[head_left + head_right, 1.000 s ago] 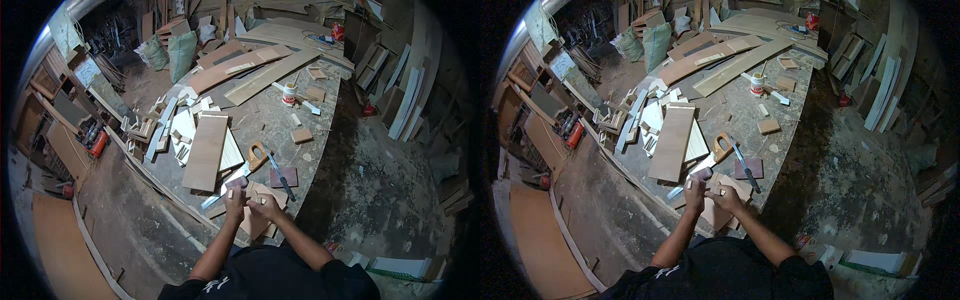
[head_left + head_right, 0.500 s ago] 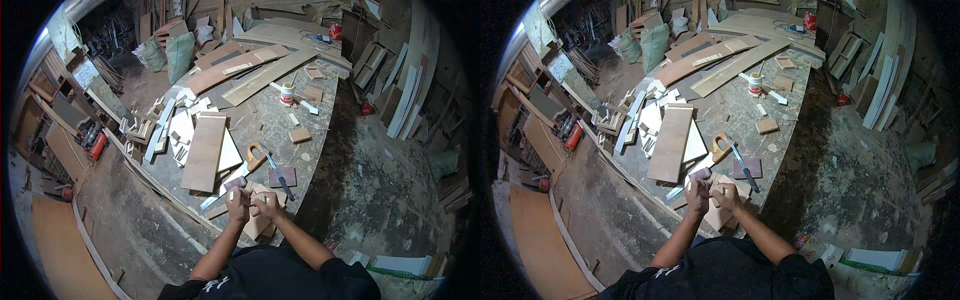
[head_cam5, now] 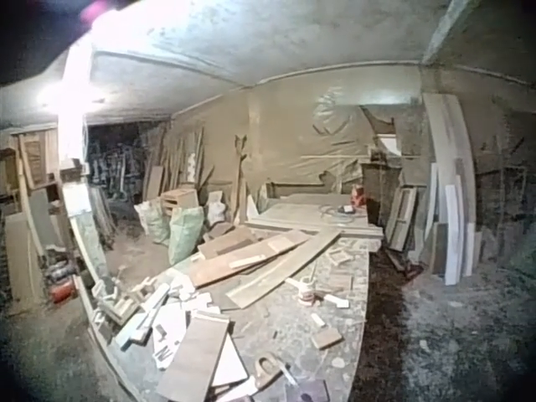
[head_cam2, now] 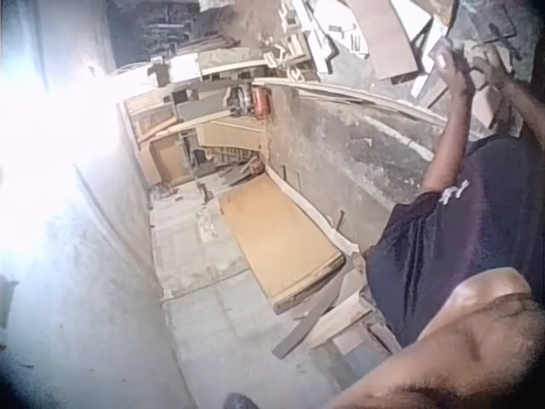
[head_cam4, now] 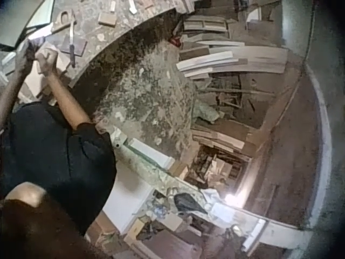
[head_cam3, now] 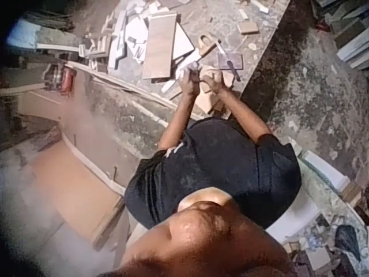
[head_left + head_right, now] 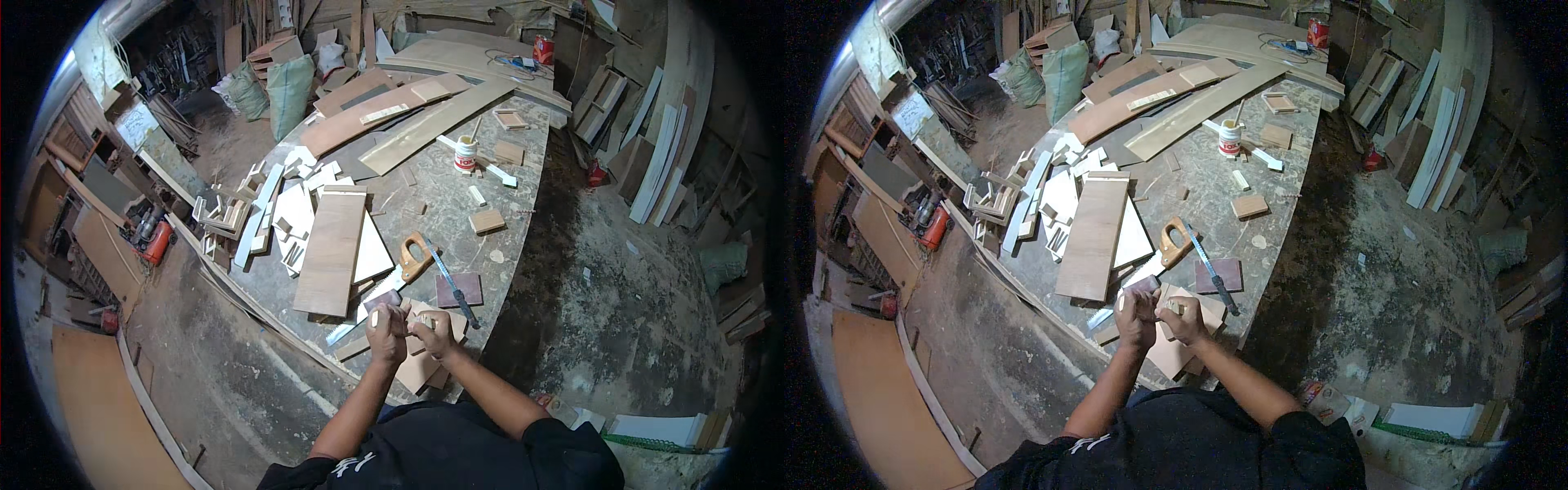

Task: Cutting, gluing, and filing small wood pieces to assemble components in a workshop.

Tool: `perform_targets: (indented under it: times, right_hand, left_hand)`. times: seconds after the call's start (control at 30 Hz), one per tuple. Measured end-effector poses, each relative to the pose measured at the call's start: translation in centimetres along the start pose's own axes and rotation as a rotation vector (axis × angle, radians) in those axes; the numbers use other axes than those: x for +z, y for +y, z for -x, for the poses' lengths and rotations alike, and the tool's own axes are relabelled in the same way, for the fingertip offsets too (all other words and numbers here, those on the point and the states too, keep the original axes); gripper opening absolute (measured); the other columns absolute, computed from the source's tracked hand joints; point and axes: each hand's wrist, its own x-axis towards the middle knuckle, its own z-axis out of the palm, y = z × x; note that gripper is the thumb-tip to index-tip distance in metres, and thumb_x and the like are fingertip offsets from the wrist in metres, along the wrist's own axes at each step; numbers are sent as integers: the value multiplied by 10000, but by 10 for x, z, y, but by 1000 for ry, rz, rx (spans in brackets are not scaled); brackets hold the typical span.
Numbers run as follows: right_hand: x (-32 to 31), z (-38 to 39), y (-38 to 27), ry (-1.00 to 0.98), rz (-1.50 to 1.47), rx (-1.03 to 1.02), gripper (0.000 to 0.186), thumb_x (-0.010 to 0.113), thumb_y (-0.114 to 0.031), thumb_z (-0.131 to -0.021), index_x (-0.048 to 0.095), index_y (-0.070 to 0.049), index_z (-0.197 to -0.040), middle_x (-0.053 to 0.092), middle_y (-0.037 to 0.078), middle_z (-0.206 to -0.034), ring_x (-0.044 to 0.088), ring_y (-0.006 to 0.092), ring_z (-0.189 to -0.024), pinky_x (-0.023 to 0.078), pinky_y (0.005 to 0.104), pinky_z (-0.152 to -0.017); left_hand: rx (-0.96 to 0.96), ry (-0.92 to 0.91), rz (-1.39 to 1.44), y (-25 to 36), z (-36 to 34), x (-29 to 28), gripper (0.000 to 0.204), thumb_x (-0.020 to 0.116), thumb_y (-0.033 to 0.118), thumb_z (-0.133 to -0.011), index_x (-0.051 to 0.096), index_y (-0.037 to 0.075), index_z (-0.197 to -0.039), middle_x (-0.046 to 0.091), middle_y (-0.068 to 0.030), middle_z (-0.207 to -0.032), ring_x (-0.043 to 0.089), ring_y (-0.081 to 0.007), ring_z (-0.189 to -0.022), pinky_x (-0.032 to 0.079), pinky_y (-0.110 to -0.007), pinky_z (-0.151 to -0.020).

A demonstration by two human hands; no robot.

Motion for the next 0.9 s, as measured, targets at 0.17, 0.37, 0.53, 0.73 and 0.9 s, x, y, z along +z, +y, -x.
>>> perform_targets:
  times: [0.17, 0.37, 0.53, 0.73, 0.9]
  right_hand:
    - [-3, -3, 5, 57, -315, 115, 239, 634, -209, -771, 631, 16, -690, 610, 63, -655, 577, 124, -623, 467, 285, -576]
    - [-47, 4, 41, 406, -612, 242, 313, 511, -269, -776, 631, -11, -905, 622, 71, -780, 610, 183, -730, 495, 304, -615]
    - [-58, 8, 16, 320, -443, 230, 199, 523, -212, -795, 584, -40, -873, 578, 45, -712, 540, 111, -588, 440, 237, -520]
    - [-44, 7, -6, 259, -456, 146, 185, 552, -152, -841, 538, -35, -983, 583, 51, -755, 531, 97, -584, 427, 231, -524]
    - [-34, 9, -11, 225, -433, 104, 190, 586, -158, -865, 532, -39, -1003, 580, 55, -799, 540, 99, -605, 441, 227, -534]
  left_hand:
    - [19, -27, -50, 13, -4, 7, 367, 449, 331, -1006, 433, 111, -713, 394, 3, -627, 432, -134, -636, 465, -454, -922]
    - [-66, 12, 541, 73, -47, -17, 454, 398, 429, -1001, 344, 137, -658, 322, 27, -586, 428, -167, -673, 374, -567, -1059]
    - [-242, 132, 625, 72, -46, -21, 427, 373, 485, -986, 458, 140, -750, 485, -3, -730, 518, -204, -798, 432, -493, -912]
    - [-375, -25, 700, 39, -34, -34, 461, 330, 514, -982, 486, 119, -802, 502, -38, -822, 483, -191, -764, 412, -333, -661]
    - [-458, 25, 676, 32, -27, -33, 357, 427, 442, -956, 493, 99, -882, 509, -54, -835, 479, -194, -748, 414, -305, -635]
